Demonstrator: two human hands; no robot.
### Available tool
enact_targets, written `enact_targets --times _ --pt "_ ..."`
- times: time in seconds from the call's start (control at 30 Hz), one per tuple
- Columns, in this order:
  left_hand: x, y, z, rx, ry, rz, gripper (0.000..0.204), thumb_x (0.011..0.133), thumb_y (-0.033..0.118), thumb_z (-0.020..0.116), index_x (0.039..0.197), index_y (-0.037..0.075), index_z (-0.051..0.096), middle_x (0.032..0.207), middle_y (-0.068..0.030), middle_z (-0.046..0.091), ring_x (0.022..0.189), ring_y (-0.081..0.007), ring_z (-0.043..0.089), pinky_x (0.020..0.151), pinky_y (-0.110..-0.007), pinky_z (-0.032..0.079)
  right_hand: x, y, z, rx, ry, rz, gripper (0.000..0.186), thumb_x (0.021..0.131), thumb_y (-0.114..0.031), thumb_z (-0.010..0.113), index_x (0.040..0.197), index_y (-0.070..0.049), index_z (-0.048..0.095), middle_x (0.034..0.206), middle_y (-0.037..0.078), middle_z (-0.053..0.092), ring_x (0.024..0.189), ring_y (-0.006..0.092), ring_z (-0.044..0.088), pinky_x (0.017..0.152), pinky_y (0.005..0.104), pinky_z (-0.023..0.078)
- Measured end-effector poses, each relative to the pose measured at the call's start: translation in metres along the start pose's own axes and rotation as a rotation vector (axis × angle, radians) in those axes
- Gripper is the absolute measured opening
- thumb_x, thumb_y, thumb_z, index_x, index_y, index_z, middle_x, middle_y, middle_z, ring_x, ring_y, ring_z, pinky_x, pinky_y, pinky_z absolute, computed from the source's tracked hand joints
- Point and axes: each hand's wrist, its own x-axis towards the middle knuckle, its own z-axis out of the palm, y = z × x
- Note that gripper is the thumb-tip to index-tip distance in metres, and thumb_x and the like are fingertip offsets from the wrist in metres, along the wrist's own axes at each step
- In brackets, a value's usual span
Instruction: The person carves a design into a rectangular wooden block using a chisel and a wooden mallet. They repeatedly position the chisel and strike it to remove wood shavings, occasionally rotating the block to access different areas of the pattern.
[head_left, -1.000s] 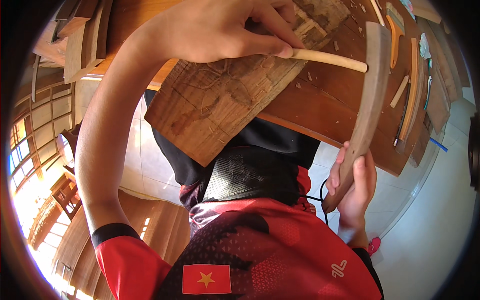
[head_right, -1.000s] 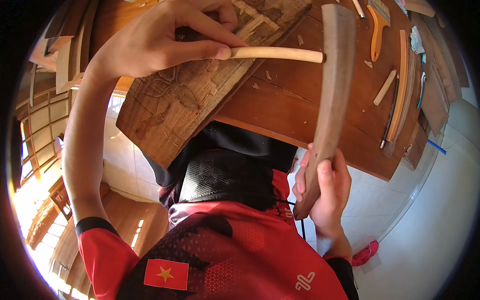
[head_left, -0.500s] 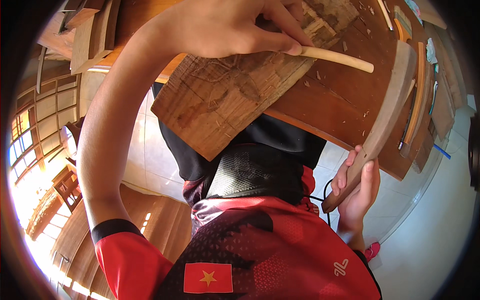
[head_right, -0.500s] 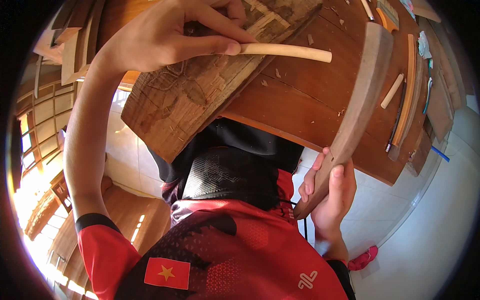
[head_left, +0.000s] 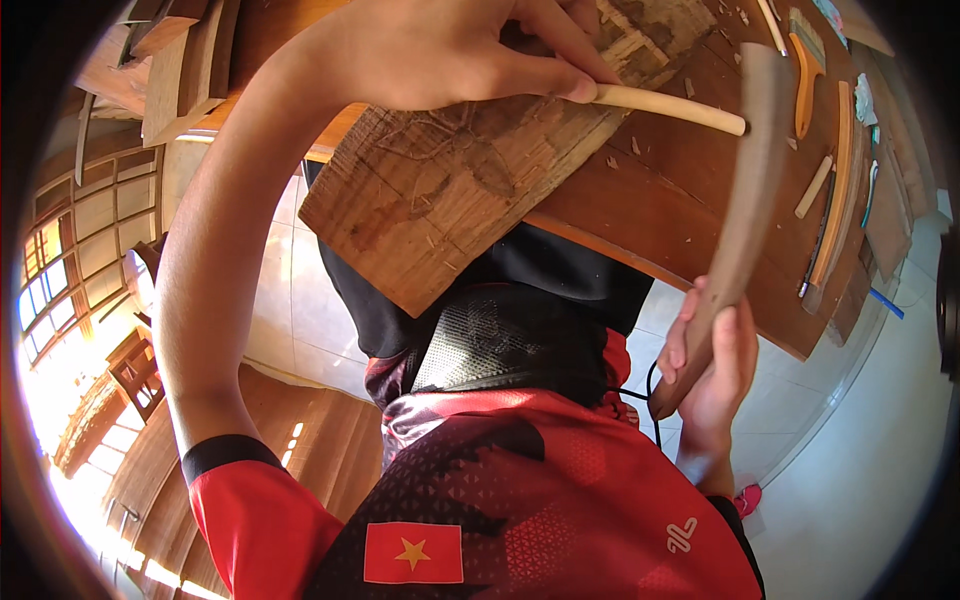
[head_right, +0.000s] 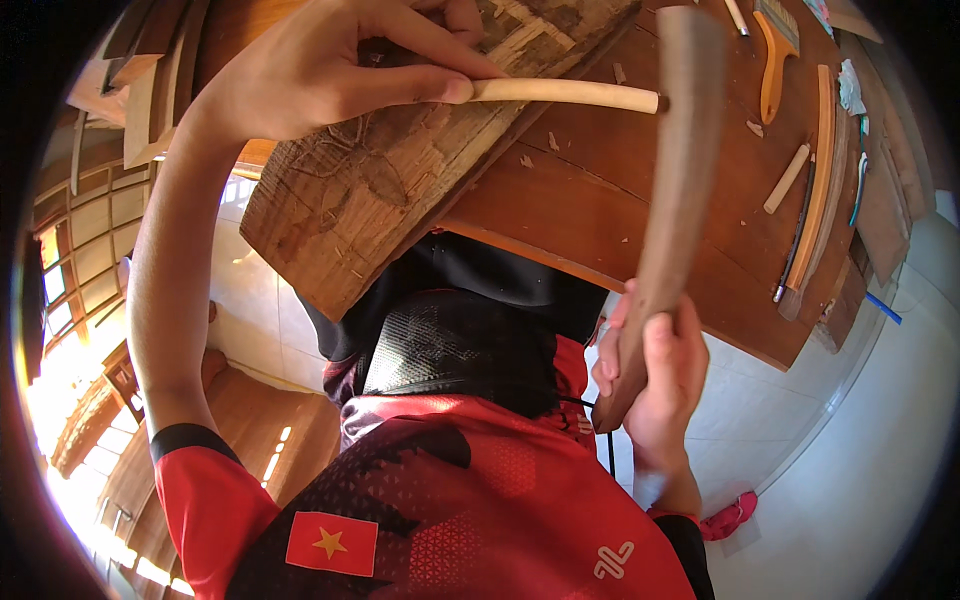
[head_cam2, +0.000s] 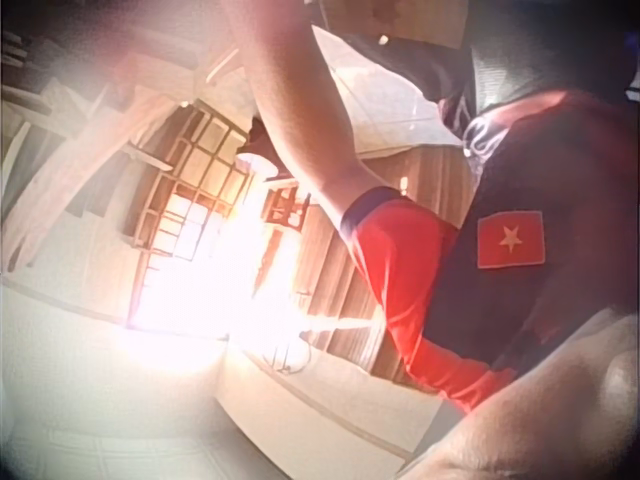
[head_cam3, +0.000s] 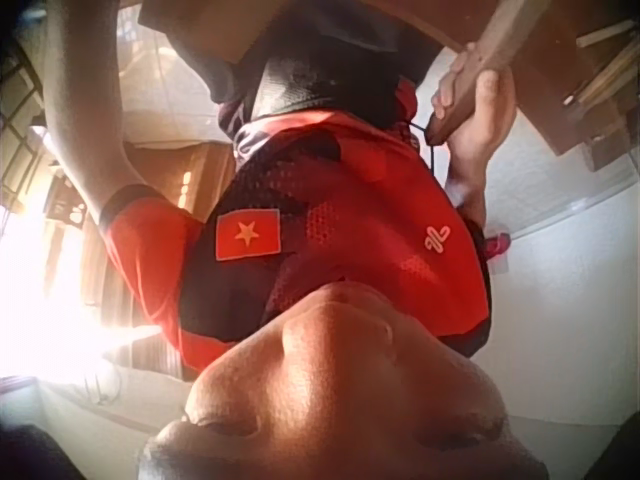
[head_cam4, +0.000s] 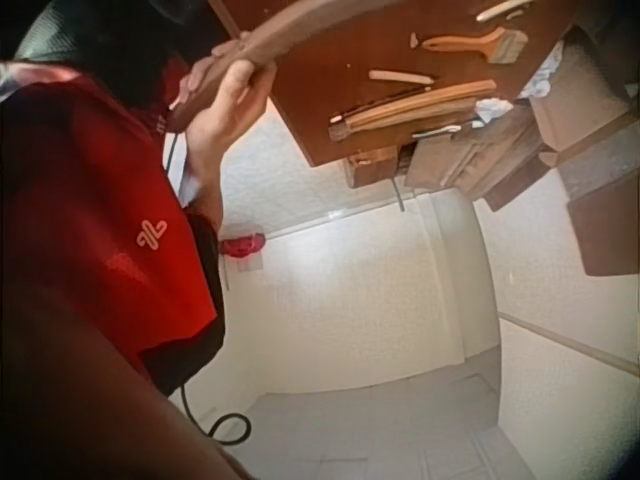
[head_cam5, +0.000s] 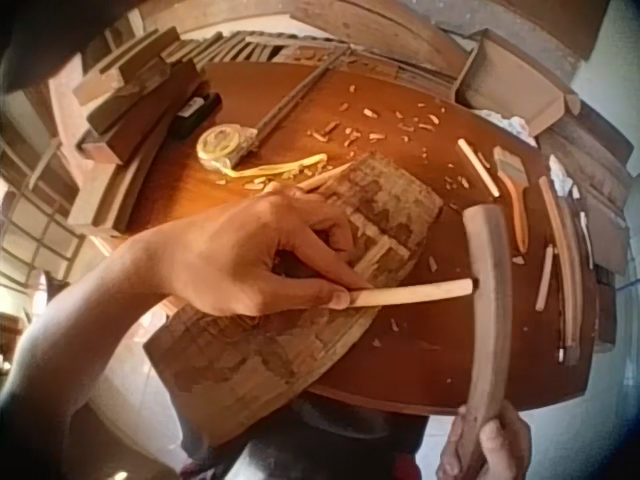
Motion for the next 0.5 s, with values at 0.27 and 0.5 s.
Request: enact_targets --times 0.27,0.5 --pt "-0.0007 0.0028 -0.0041 0.016 -0.002 -0.026 0.025 0.094 0.019 0.076 0.114 0.006 0.080 0.091 -0.0079 0.066 0.084 -0.0184 0.057 0.076 -0.035 0.047 0.0061 -0.0040 0.0005 -0.027 0.074 -0.056 0.047 0.111 -0.035 0.040 0.133 0.005 0.050 0.101 0.011 0.054 0.057 0.0092 0.048 0.043 0.0244 0.039" --pt "0.0013 0.0018 -0.0078 0.017 -0.046 -0.031 0.026 0.093 0.018 0.076 0.115 0.005 0.080 0.089 -0.0092 0.067 0.083 -0.0191 0.058 0.076 -0.035 0.048 0.0096 -0.0089 -0.0043 0.001 0.020 -0.027 0.050 0.108 -0.039 0.052 0.130 0.006 0.050 0.100 0.011 0.057 0.060 0.0119 0.052 0.046 0.0274 0.043"
